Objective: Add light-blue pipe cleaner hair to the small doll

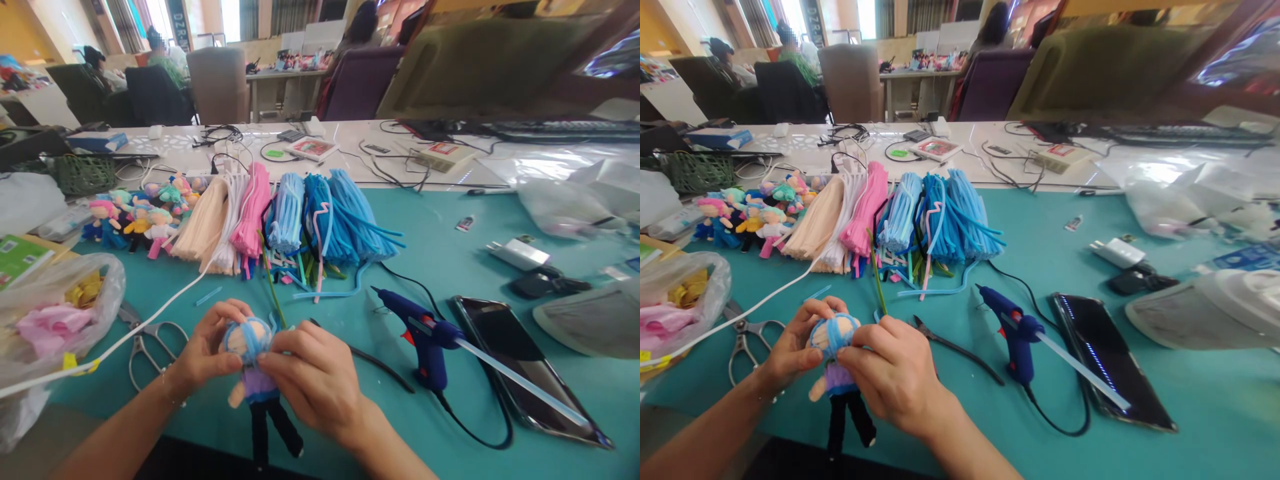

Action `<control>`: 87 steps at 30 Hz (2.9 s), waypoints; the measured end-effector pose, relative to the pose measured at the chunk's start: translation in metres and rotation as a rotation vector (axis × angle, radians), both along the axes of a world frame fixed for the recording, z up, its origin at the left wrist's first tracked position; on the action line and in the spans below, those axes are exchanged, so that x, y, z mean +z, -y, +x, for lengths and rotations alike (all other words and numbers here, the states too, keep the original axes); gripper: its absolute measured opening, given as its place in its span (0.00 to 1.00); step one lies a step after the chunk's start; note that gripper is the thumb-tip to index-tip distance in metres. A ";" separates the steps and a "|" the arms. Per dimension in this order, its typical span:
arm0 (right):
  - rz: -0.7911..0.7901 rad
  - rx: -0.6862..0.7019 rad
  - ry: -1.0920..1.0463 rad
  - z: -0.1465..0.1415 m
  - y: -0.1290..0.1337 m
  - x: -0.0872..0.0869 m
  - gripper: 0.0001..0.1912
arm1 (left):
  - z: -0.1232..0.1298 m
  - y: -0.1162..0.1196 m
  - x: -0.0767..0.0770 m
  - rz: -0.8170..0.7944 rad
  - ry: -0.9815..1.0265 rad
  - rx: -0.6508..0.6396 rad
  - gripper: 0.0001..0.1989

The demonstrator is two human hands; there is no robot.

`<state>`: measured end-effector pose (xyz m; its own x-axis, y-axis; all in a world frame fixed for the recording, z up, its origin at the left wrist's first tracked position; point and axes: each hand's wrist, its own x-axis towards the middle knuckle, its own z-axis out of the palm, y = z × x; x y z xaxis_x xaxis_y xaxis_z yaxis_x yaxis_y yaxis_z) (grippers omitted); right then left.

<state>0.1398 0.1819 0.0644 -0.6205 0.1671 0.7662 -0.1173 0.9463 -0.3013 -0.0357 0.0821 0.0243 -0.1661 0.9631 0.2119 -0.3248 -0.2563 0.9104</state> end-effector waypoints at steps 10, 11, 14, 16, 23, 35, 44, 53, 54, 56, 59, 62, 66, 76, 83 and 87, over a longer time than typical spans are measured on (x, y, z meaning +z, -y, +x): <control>-0.045 0.021 -0.012 0.004 0.001 0.003 0.10 | 0.001 0.001 0.006 0.019 0.059 -0.024 0.17; -0.069 0.021 -0.022 0.005 0.001 0.004 0.10 | 0.001 0.001 0.006 0.030 0.056 -0.015 0.17; -0.194 0.019 -0.053 0.007 0.003 0.005 0.08 | 0.001 0.001 0.003 0.062 0.018 0.044 0.17; -0.316 0.033 -0.066 0.007 0.003 0.006 0.08 | 0.000 0.001 0.001 0.076 -0.011 0.074 0.17; -0.770 0.037 -0.025 0.000 0.002 0.009 0.17 | 0.000 0.001 0.001 0.062 -0.035 0.112 0.17; -0.667 0.030 -0.012 -0.004 0.004 0.002 0.05 | 0.000 0.003 -0.004 0.018 -0.068 0.052 0.18; -0.171 -0.066 0.014 0.002 0.003 0.001 0.13 | -0.002 -0.001 -0.003 0.040 -0.106 0.036 0.22; -0.087 -0.087 0.021 0.000 0.002 0.001 0.12 | 0.000 -0.001 -0.003 0.025 -0.077 0.049 0.21; -0.099 -0.083 0.020 0.001 0.002 0.002 0.12 | 0.000 -0.001 -0.004 0.024 -0.074 0.054 0.21; -0.111 -0.082 0.009 0.003 0.002 0.002 0.13 | -0.001 -0.001 -0.005 0.016 -0.069 0.053 0.21; -0.085 -0.090 -0.009 0.004 0.001 0.000 0.11 | -0.002 0.000 -0.005 0.011 -0.049 0.042 0.21; -0.051 -0.087 0.000 0.002 0.002 0.000 0.10 | -0.002 0.000 -0.005 0.006 -0.042 0.050 0.22; -0.028 -0.096 0.031 0.001 0.002 0.001 0.10 | -0.002 0.000 -0.003 0.003 -0.024 0.051 0.21; -0.038 -0.104 -0.057 0.001 0.005 -0.001 0.06 | -0.003 0.001 -0.006 -0.001 -0.014 0.053 0.20; 0.001 -0.125 -0.048 0.000 0.007 -0.002 0.10 | -0.004 0.002 -0.010 0.029 -0.139 0.070 0.18; -0.006 -0.099 -0.031 0.002 0.006 -0.001 0.08 | -0.003 0.000 -0.009 0.053 -0.117 0.040 0.16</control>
